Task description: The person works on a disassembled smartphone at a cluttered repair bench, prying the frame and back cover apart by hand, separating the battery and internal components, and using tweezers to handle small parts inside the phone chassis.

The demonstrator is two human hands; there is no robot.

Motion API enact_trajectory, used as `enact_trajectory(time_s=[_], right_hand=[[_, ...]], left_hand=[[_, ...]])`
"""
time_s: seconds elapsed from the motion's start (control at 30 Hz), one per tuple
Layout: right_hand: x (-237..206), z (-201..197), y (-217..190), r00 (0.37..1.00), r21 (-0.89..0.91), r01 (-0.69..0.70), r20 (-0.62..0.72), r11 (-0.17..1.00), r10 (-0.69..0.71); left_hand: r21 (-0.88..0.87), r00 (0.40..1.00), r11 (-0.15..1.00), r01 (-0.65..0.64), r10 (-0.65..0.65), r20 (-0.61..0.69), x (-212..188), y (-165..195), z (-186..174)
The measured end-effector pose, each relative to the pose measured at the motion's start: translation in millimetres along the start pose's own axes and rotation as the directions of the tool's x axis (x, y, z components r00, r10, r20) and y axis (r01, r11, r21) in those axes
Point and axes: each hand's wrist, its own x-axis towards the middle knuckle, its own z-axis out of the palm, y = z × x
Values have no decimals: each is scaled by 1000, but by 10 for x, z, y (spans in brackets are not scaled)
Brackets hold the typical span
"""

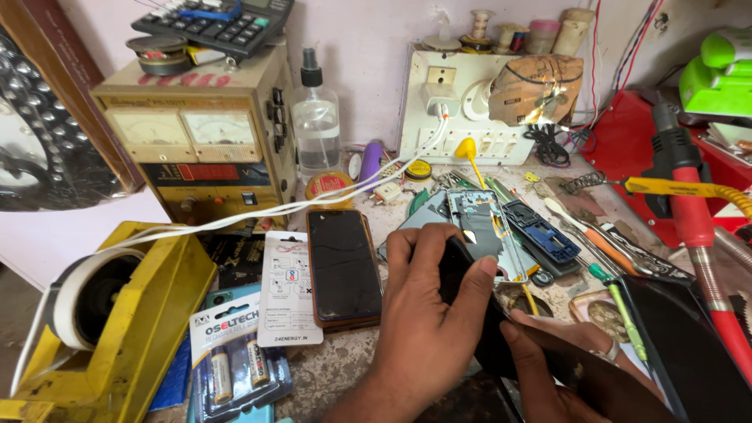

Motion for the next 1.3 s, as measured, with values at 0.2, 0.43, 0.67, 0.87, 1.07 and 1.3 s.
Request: enact_trajectory(time_s=[0.2,0.43,0.67,0.87,1.07,1.3], right_hand=[[-93,-5,12,983,-226,179,8,957,-182],[383,-356,36,866,-50,-41,496,998,61],[516,-482,971,704,-132,-317,631,939,326],[571,-340,-74,571,17,-440,777,898,265],[174,31,-519,997,79,73,-24,994,-71],[239,-200,237,987,195,-101,144,976,73]], left_hand=[[21,997,998,-66,67,-35,-41,23,28],[34,1000,999,-25,25,0,-37,49,26],[68,1000,998,-7,5,19,-23,73,22],[80,1000,997,1,-3,26,-30,69,25],[74,999,997,-32,30,24,-21,51,26],[31,996,996,-82,81,32,-5,11,7]])
